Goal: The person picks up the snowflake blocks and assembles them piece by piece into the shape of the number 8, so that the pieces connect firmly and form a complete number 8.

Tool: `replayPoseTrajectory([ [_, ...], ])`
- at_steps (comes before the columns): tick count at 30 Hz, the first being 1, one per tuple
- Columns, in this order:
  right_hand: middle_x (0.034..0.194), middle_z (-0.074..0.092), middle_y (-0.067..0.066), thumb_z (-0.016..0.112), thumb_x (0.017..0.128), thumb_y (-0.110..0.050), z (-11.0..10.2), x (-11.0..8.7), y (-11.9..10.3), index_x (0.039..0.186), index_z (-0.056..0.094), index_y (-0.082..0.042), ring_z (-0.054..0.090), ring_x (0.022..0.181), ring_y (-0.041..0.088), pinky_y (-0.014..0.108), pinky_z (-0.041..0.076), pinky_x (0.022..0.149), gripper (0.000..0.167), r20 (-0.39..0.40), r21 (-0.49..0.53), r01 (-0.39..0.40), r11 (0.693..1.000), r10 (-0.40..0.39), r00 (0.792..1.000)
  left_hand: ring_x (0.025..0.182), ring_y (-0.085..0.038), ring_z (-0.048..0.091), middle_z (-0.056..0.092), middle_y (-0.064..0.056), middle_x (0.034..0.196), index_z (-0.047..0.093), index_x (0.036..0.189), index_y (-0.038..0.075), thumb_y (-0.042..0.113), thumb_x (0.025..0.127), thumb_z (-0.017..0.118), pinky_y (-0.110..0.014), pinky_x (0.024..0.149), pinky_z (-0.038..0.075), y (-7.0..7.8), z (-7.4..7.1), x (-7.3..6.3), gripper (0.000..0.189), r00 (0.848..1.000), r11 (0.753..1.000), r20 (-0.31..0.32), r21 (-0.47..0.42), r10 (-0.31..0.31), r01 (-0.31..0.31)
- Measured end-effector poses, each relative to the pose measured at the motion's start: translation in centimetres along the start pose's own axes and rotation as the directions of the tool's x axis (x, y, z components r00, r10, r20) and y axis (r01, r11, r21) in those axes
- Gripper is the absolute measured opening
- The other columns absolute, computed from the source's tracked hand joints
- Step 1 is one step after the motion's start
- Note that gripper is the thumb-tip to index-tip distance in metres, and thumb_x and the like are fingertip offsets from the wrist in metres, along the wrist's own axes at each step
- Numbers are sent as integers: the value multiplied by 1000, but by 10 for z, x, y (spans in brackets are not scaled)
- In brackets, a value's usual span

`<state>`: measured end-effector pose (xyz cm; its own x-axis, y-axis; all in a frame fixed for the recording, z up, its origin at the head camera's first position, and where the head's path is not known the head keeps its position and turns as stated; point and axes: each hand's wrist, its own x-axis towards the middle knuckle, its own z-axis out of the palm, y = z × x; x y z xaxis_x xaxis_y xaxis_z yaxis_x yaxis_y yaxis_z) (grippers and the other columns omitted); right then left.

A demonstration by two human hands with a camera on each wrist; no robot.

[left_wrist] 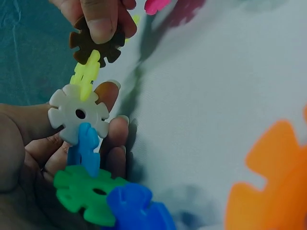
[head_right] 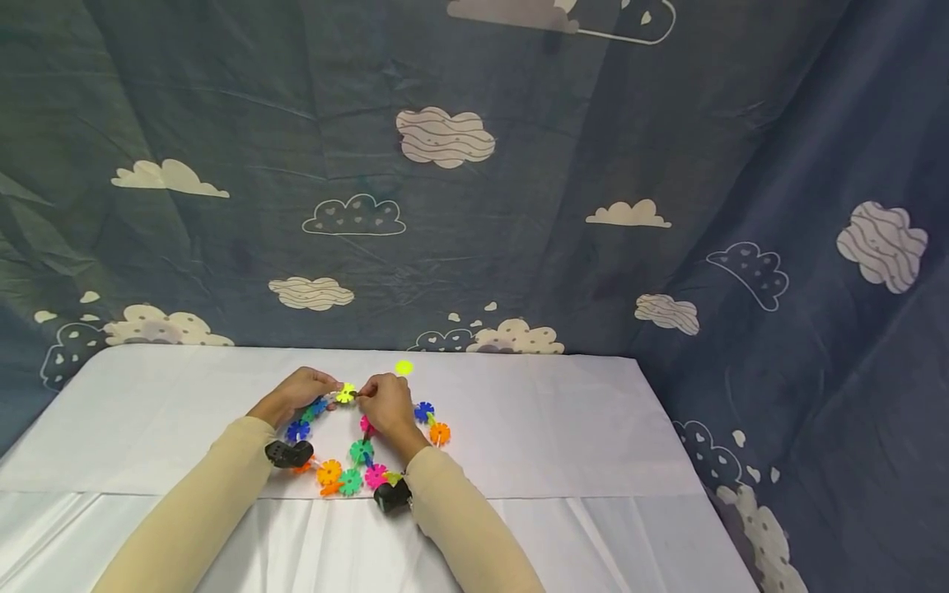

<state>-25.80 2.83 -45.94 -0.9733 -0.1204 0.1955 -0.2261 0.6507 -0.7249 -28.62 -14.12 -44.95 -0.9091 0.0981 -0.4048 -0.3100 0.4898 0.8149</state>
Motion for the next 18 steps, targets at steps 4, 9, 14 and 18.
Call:
replayPoseTrajectory([
  [4,68,66,-1,77,80,-6,-4,-1,-2,74,70,-7,51,60,6,17,46,58,9,53,0,-16,1000,16,998,86,-20,59,66,-12,98,65,112,-5,19,95,61,-43,96,43,0,-1,-2,30,1000,1000,3,20,4,-4],
  [9,70,66,-2,77,82,-8,-4,-1,-1,76,71,-8,52,61,6,18,47,60,8,87,9,-21,1000,20,996,99,-24,56,65,-15,106,66,113,-5,22,97,59,-45,99,41,-4,-2,-4,32,1000,999,-6,32,28,-28],
  [14,66,64,-3,78,81,-10,-4,-1,2,74,72,-8,51,59,5,18,45,58,9,51,-6,-12,1000,12,999,109,-27,53,62,-17,118,64,117,-4,26,99,55,-45,99,42,-12,-4,-11,36,993,992,-12,36,118,-117],
  [18,64,62,-4,78,81,-11,-5,-2,2,73,71,-9,51,59,6,19,45,57,10,40,-7,-27,1000,28,999,101,-27,56,61,-19,117,59,122,-3,30,99,54,-41,88,48,-21,-15,-26,40,989,986,-18,82,150,-148],
])
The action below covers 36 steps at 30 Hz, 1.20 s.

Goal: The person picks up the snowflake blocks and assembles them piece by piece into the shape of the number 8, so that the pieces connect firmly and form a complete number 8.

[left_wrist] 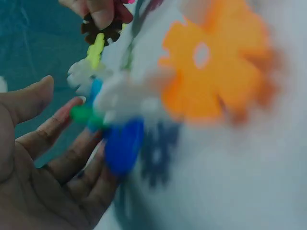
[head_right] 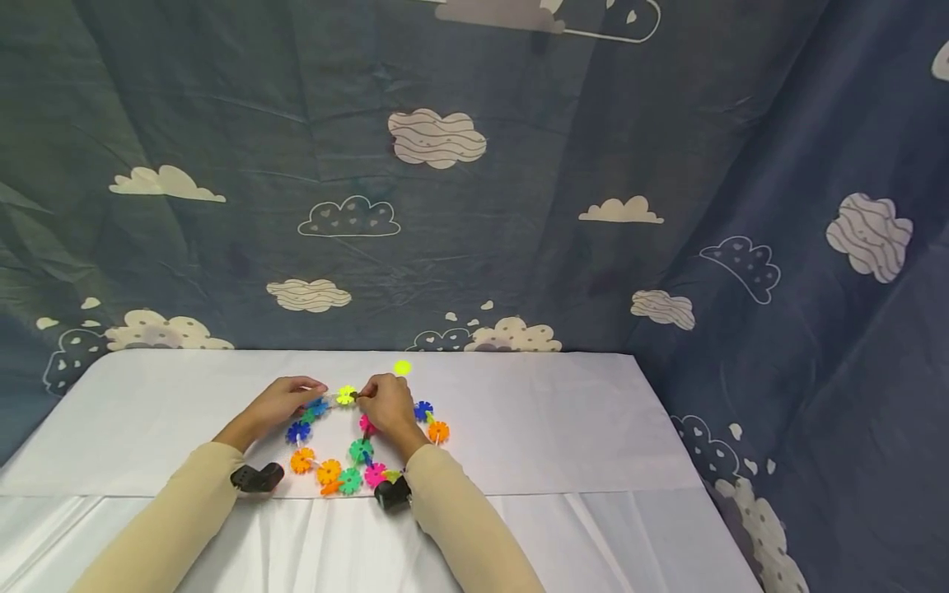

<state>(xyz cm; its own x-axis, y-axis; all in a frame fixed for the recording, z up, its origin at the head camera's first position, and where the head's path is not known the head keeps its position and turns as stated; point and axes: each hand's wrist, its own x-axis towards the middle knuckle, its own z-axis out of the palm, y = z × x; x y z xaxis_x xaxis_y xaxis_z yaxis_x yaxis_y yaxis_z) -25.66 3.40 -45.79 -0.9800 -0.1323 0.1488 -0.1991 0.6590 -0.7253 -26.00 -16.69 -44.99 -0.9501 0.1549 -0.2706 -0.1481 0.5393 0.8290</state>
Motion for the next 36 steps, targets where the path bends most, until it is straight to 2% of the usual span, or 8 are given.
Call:
replayPoseTrajectory([
  [6,65,62,-3,77,82,-11,1,1,-1,73,71,-8,52,60,9,20,46,58,11,2,12,-30,999,30,1000,87,-27,57,62,-18,101,58,111,-1,35,95,59,-37,72,47,-9,-17,-43,38,994,967,-108,254,24,5],
  [11,66,62,-3,77,81,-11,-2,2,1,74,71,-8,53,61,9,22,46,60,10,-3,17,-40,999,40,999,62,-19,51,58,-5,68,63,87,2,42,91,62,-29,54,39,2,-5,-77,40,994,911,-109,410,8,38],
  [16,65,62,-3,77,81,-11,-3,2,0,74,71,-8,52,61,11,24,45,60,10,-11,10,-37,999,37,999,43,-13,44,46,1,44,58,55,7,52,90,60,-24,46,32,9,16,-87,56,995,880,-78,467,-57,87],
  [19,65,62,-2,77,81,-11,-1,2,-2,75,71,-8,52,61,10,24,45,60,9,0,16,-42,999,42,999,42,-12,43,44,2,43,54,52,9,50,89,60,-24,46,31,5,23,-85,56,991,886,-103,448,-84,121],
  [25,66,61,-3,77,82,-11,3,2,-1,75,71,-8,51,61,10,22,44,59,9,11,7,-64,998,64,998,40,-10,51,54,-2,56,58,70,5,29,90,64,-21,42,45,-8,32,-80,31,979,970,-125,163,-161,180],
  [28,67,62,-3,77,82,-11,4,3,-1,76,71,-8,51,62,10,22,45,60,9,12,6,-69,998,69,998,43,-10,54,60,-5,67,54,85,1,22,93,59,-23,44,50,-11,34,-81,23,976,981,-104,-56,-190,185],
  [31,67,62,-3,76,82,-12,3,3,-1,77,71,-8,52,62,11,21,45,60,8,15,5,-75,997,75,997,51,-14,62,65,-10,81,48,103,-5,17,98,51,-26,50,55,-11,34,-82,23,977,937,-52,-298,-209,184],
  [36,67,62,-2,76,82,-12,2,3,-1,77,71,-8,51,62,10,22,45,60,9,9,2,-64,998,64,998,71,-18,65,57,-14,93,38,123,-8,18,102,45,-33,72,58,-13,36,-85,35,975,765,8,-619,-222,179],
])
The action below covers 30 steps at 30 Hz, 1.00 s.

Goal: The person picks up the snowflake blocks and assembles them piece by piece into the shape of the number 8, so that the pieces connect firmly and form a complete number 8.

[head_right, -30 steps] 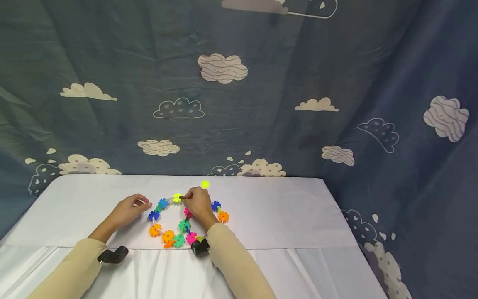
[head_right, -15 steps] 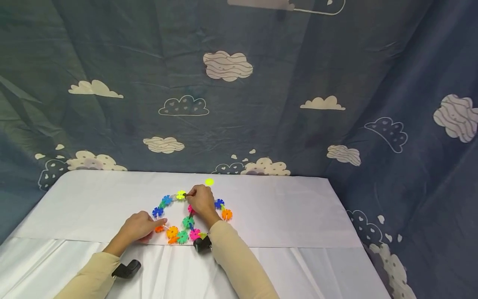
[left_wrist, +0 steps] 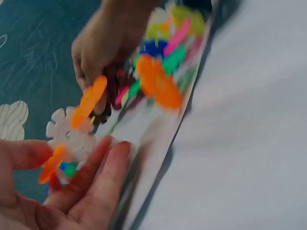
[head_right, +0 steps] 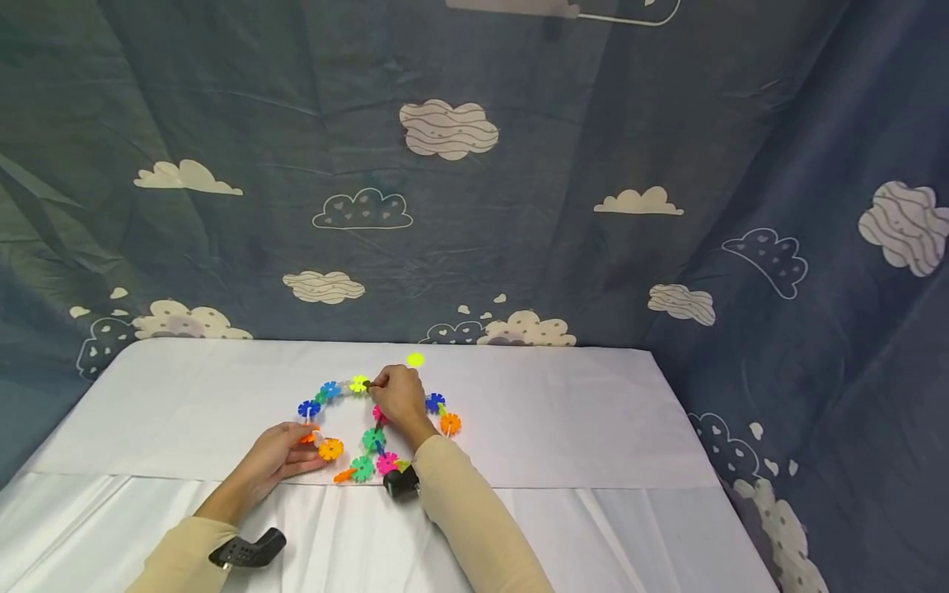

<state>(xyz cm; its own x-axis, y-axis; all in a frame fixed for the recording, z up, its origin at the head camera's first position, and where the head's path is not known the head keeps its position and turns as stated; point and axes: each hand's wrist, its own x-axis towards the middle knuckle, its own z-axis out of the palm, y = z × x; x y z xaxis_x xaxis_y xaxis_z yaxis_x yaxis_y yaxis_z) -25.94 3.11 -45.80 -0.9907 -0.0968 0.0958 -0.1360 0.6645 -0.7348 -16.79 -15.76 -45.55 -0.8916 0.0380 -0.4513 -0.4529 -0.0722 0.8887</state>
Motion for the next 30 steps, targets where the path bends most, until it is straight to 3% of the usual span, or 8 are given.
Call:
replayPoseTrajectory([
  [5,66,62,-2,76,82,-11,0,1,0,76,71,-8,51,62,10,23,45,61,9,-2,5,5,1000,-5,1000,84,-15,64,61,-5,93,35,128,-8,12,100,53,-35,88,54,-6,0,-6,39,999,967,39,-256,25,-14],
  [8,65,62,-3,76,81,-11,-1,1,1,75,71,-8,51,61,10,23,44,61,8,-11,4,10,1000,-10,1000,89,-14,65,65,-5,95,31,134,-14,2,96,56,-35,90,52,-9,0,-9,48,997,941,66,-337,37,-13],
  [11,65,62,-3,76,81,-11,-1,2,2,76,71,-8,51,61,10,23,44,60,8,-15,3,10,1000,-10,1000,87,-14,65,65,-6,93,35,132,-17,-3,95,55,-32,89,53,-11,1,-11,45,997,922,70,-387,34,-4],
  [17,66,61,-3,76,81,-11,0,2,3,77,71,-8,51,62,10,24,44,61,8,-15,16,1,1000,-1,1000,82,-14,64,66,-6,88,57,105,-4,-3,96,51,-27,83,55,-13,2,-10,10,997,896,74,-443,7,27],
  [20,66,61,-2,76,81,-11,0,2,3,77,71,-8,51,62,11,24,45,61,8,-22,18,5,1000,-4,1000,82,-15,64,65,-6,88,61,95,2,-2,97,51,-28,82,55,-13,3,-9,11,996,890,91,-454,2,40],
  [24,67,62,-2,76,82,-11,0,1,2,77,71,-8,52,63,11,24,45,61,8,-22,20,8,1000,-8,1000,85,-16,63,64,-6,90,58,103,-1,0,96,55,-29,83,55,-14,4,-7,8,995,898,100,-438,1,43],
  [30,67,61,-2,76,82,-11,-2,1,1,77,70,-8,52,63,11,24,45,61,7,-24,24,8,1000,-8,1000,87,-19,64,63,-10,94,46,120,-12,-3,93,57,-35,85,55,-16,5,-4,30,997,926,74,-376,-7,34],
])
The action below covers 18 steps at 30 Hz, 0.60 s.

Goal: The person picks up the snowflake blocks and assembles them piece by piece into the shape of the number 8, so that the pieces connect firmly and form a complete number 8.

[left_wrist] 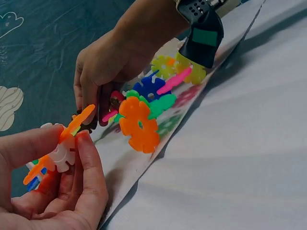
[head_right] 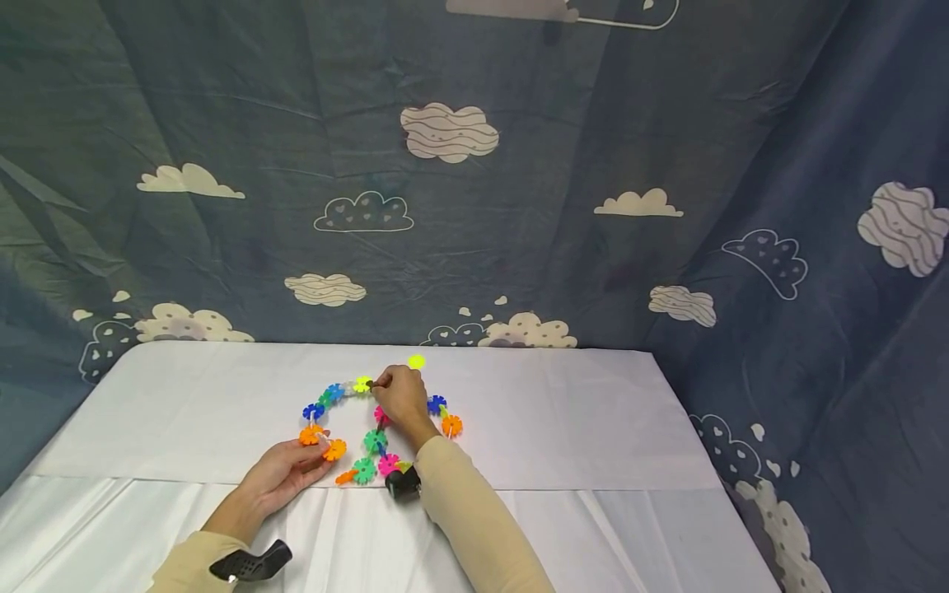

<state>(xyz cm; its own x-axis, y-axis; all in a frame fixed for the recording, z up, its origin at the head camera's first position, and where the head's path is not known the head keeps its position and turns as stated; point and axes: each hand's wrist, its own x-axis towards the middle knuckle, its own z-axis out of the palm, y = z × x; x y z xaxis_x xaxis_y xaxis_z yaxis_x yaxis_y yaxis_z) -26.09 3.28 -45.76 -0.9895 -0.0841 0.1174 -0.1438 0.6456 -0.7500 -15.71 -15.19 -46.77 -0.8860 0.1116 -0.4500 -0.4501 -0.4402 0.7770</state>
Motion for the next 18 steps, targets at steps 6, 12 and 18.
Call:
replayPoseTrajectory([
  [6,68,62,-2,75,82,-11,-1,-1,0,78,70,-8,52,63,11,24,46,62,7,6,1,-3,1000,3,1000,90,-21,64,61,-13,99,43,125,-13,-5,93,56,-37,87,54,-4,-1,1,35,1000,998,0,55,18,-18],
  [12,72,63,-1,74,84,-13,-4,-2,0,83,71,-8,53,65,12,24,47,63,6,45,-22,-17,1000,18,999,89,-21,65,62,-14,100,44,125,-12,-3,93,58,-36,86,54,-7,1,3,36,1000,997,-18,80,17,-15],
  [18,96,69,4,73,86,-14,-13,-3,-4,105,70,-6,62,92,20,34,51,87,21,106,-41,3,999,1,994,87,-20,65,62,-13,100,45,124,-12,-2,93,60,-36,85,54,-3,2,3,36,1000,995,-25,101,4,-1],
])
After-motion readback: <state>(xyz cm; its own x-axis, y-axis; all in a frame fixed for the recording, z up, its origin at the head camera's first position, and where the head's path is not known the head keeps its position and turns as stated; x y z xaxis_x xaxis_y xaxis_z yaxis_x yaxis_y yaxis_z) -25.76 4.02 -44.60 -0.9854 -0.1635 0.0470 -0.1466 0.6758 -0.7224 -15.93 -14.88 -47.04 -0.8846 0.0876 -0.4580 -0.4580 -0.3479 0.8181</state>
